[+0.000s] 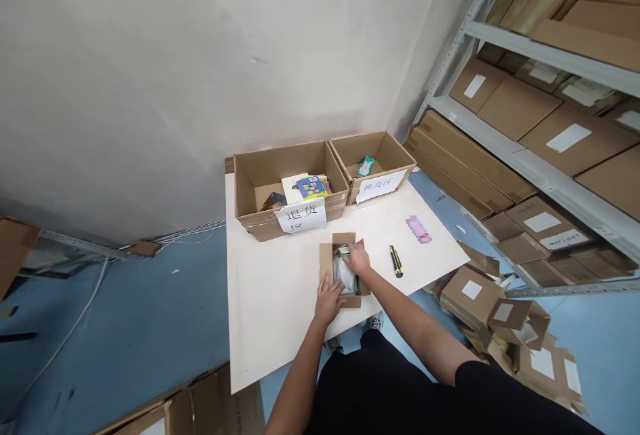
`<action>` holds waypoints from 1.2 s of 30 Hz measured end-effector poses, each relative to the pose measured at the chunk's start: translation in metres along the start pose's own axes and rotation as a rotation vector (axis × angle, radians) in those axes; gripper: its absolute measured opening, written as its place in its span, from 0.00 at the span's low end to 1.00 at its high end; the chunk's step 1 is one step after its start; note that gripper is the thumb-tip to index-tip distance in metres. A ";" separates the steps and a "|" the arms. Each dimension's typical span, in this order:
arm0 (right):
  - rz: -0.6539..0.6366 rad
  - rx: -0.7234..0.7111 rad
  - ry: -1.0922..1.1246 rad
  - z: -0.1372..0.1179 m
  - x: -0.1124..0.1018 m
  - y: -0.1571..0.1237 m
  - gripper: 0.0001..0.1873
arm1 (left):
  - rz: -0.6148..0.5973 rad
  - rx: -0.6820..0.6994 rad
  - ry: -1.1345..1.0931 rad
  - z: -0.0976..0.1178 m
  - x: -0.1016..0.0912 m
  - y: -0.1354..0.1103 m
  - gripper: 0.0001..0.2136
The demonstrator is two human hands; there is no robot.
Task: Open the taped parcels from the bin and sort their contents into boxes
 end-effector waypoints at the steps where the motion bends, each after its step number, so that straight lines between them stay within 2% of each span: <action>1: 0.003 0.024 -0.005 0.001 -0.003 0.000 0.25 | 0.011 -0.011 -0.001 -0.001 -0.001 0.001 0.26; 4: -0.026 0.084 -0.029 0.003 -0.006 0.000 0.27 | 0.061 -0.039 0.025 -0.001 -0.003 0.004 0.38; 6: -0.069 0.085 -0.043 0.001 -0.003 -0.001 0.26 | 0.081 -0.020 0.063 0.003 -0.003 0.005 0.42; 8: -0.077 0.066 -0.052 -0.001 -0.002 -0.002 0.25 | 0.067 0.023 0.100 0.007 0.000 0.005 0.39; 13: -0.026 0.028 -0.032 -0.007 -0.007 -0.001 0.27 | -0.013 0.040 0.113 0.000 0.005 0.002 0.17; 17: -0.095 0.073 -0.039 -0.015 0.005 -0.001 0.31 | -0.031 0.059 0.091 -0.004 0.004 0.002 0.13; 21: -0.122 0.135 -0.043 -0.021 0.011 -0.001 0.27 | -0.006 0.049 0.073 -0.002 0.003 0.002 0.13; 24: -0.068 0.093 -0.021 -0.028 -0.003 0.002 0.24 | 0.011 0.037 0.070 -0.001 0.001 0.001 0.11; 27: 0.036 -0.006 0.000 -0.040 -0.032 0.009 0.21 | 0.007 0.030 0.078 0.000 -0.002 0.000 0.09; 32: 0.163 -0.096 0.048 -0.057 -0.075 0.018 0.23 | 0.007 0.017 0.098 -0.001 -0.007 0.005 0.11; 36: 0.182 -0.168 0.072 -0.065 -0.083 0.017 0.24 | 0.049 0.014 0.128 -0.007 -0.014 0.009 0.08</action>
Point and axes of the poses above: each hand's wrist, its own y-axis towards the middle knuckle, its own x-axis out of the palm, z = x × y, the point moved 8 cm from there along y, towards the middle knuckle, and after that the axes turned 8 degrees about z, right-handed, at the moved point
